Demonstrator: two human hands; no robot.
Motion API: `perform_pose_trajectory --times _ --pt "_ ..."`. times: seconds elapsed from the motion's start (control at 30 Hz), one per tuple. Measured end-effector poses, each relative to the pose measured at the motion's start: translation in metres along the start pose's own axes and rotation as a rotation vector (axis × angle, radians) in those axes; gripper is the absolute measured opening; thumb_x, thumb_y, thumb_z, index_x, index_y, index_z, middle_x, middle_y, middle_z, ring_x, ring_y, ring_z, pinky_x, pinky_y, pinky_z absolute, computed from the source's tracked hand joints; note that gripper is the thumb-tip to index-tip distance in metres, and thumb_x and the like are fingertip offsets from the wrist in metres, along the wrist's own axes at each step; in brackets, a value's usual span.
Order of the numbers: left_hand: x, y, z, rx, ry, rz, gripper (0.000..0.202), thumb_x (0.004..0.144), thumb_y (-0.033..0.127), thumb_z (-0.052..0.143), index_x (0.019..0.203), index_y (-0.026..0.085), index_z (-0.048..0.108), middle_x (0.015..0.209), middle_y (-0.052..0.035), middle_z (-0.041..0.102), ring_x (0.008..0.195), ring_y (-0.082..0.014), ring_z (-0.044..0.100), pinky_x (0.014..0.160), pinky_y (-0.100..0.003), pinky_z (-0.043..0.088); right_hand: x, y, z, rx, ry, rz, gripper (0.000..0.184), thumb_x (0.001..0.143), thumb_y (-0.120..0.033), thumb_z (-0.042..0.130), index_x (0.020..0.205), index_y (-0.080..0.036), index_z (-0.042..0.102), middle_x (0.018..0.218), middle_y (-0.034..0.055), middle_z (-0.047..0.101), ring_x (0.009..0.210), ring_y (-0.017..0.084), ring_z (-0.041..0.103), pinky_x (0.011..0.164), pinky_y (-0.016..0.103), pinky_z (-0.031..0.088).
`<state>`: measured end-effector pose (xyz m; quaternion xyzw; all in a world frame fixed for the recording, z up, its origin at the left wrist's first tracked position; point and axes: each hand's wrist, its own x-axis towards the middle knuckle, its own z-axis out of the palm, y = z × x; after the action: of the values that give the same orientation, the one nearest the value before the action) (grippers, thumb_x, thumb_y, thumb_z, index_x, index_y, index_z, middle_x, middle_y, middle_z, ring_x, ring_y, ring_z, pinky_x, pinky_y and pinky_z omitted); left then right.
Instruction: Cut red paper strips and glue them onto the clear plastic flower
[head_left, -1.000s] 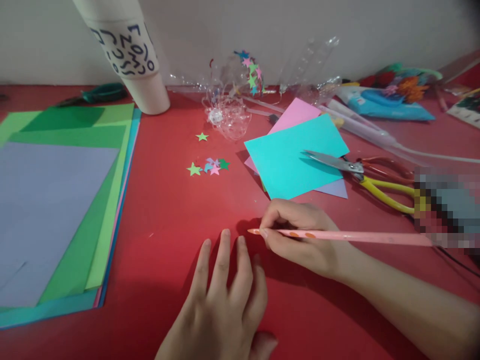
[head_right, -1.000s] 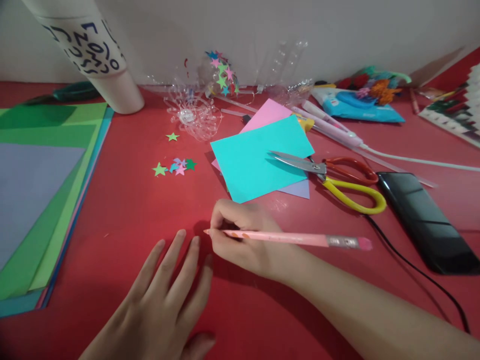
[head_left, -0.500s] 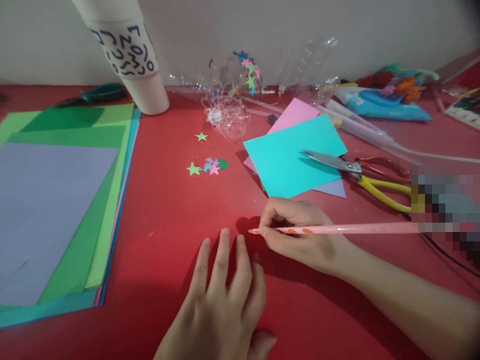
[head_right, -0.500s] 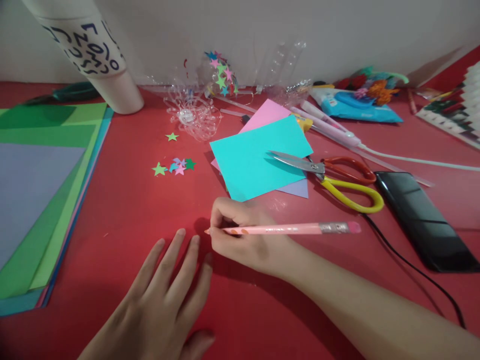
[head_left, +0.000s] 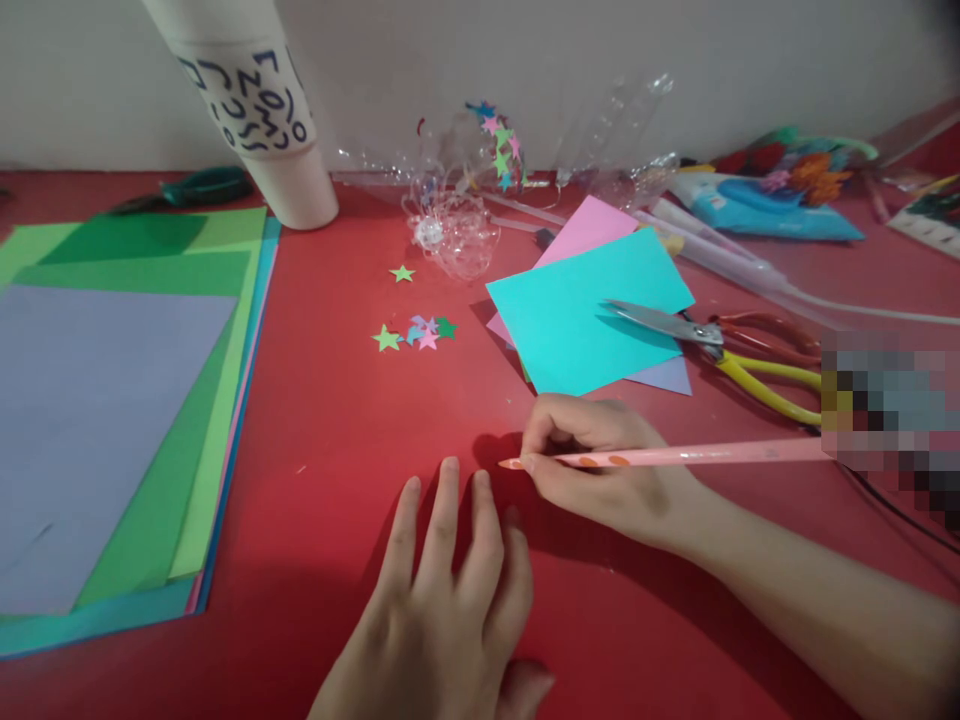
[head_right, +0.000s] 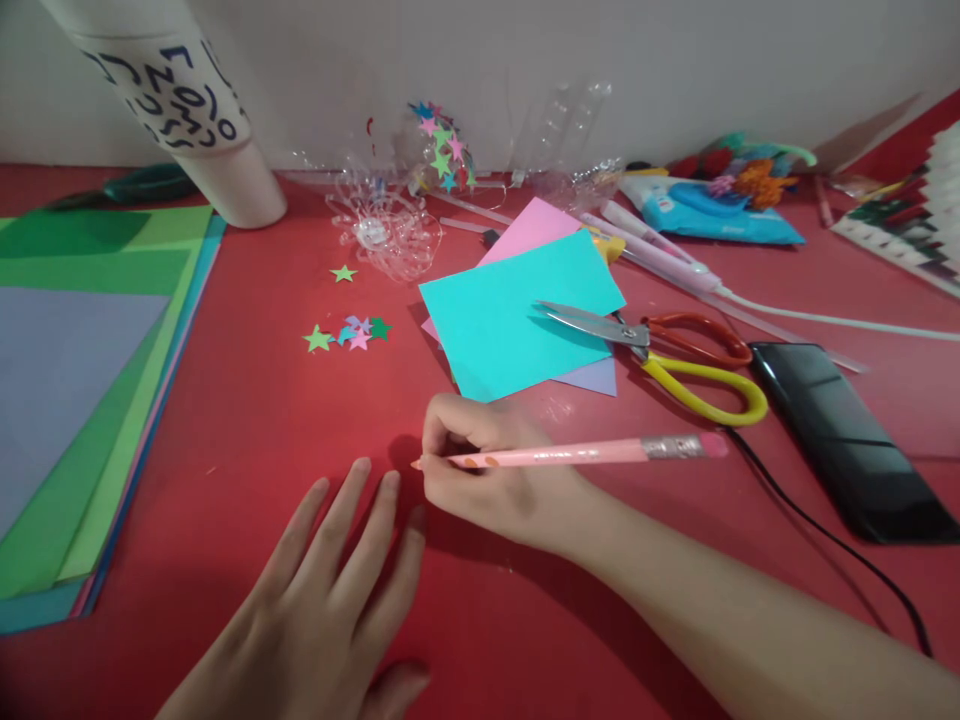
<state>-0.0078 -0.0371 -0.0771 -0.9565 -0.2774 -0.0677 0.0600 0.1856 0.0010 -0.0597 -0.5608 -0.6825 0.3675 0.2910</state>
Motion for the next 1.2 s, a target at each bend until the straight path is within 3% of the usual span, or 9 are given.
perform_pose_trajectory --times 0.33,0.47,0.67,0.9,1.0,1.2 --pt "0.0001 0.0023 -0.0005 -0.016 -0.023 -0.026 0.067 0.079 0.062 0.049 0.124 0.013 0.051 0.134 -0.0202 0.053 0.126 -0.0438 0.043 0.102 -0.054 0.025 -0.0012 -0.0023 -0.0008 -0.018 -0.009 0.021 0.016 0.071 -0.010 0.049 0.060 -0.020 0.044 0.051 -0.0072 0.045 0.046 0.007 0.038 0.041 0.019 0.028" --pt "0.0003 -0.0003 -0.0012 -0.004 -0.021 0.009 0.064 0.083 0.060 0.044 0.125 0.012 0.050 0.132 -0.0197 0.055 0.123 -0.0436 0.045 0.100 -0.054 0.025 -0.0022 -0.0026 -0.0019 0.054 0.048 0.055 0.015 0.072 -0.013 0.049 0.060 -0.021 0.045 0.052 -0.0056 0.050 0.046 0.008 0.044 0.042 0.020 0.032" --pt "0.0003 -0.0031 -0.0039 -0.010 -0.046 0.042 0.063 0.086 0.056 0.041 0.128 0.009 0.048 0.132 -0.0207 0.055 0.125 -0.0437 0.044 0.100 -0.055 0.024 -0.0019 0.0000 -0.0026 0.321 0.026 0.143 0.022 0.090 -0.030 0.044 0.071 -0.021 0.048 0.056 -0.0052 0.056 0.043 0.007 0.048 0.041 0.018 0.038" --pt "-0.0027 0.0048 -0.0014 -0.037 -0.036 -0.021 0.060 0.083 0.053 0.048 0.124 0.009 0.051 0.135 -0.0242 0.051 0.128 -0.0404 0.042 0.101 -0.053 0.024 -0.0093 -0.0030 0.0024 0.036 0.089 0.085 0.012 0.074 -0.016 0.052 0.064 -0.022 0.049 0.055 -0.0047 0.051 0.048 0.009 0.044 0.042 0.021 0.032" --pt "-0.0027 0.0035 -0.0012 -0.032 -0.021 -0.003 0.061 0.083 0.055 0.046 0.125 0.010 0.051 0.135 -0.0229 0.052 0.127 -0.0401 0.043 0.100 -0.053 0.025 -0.0087 -0.0025 0.0031 -0.052 0.114 0.018 0.015 0.074 -0.015 0.050 0.061 -0.022 0.049 0.054 -0.0048 0.051 0.048 0.010 0.044 0.043 0.021 0.033" --pt "-0.0016 0.0031 -0.0017 -0.015 -0.022 0.008 0.062 0.084 0.054 0.045 0.126 0.009 0.052 0.135 -0.0199 0.053 0.126 -0.0397 0.043 0.100 -0.053 0.026 -0.0061 -0.0012 0.0029 -0.064 0.145 0.024 0.016 0.074 -0.016 0.048 0.059 -0.022 0.047 0.051 -0.0055 0.048 0.046 0.009 0.043 0.041 0.021 0.032"
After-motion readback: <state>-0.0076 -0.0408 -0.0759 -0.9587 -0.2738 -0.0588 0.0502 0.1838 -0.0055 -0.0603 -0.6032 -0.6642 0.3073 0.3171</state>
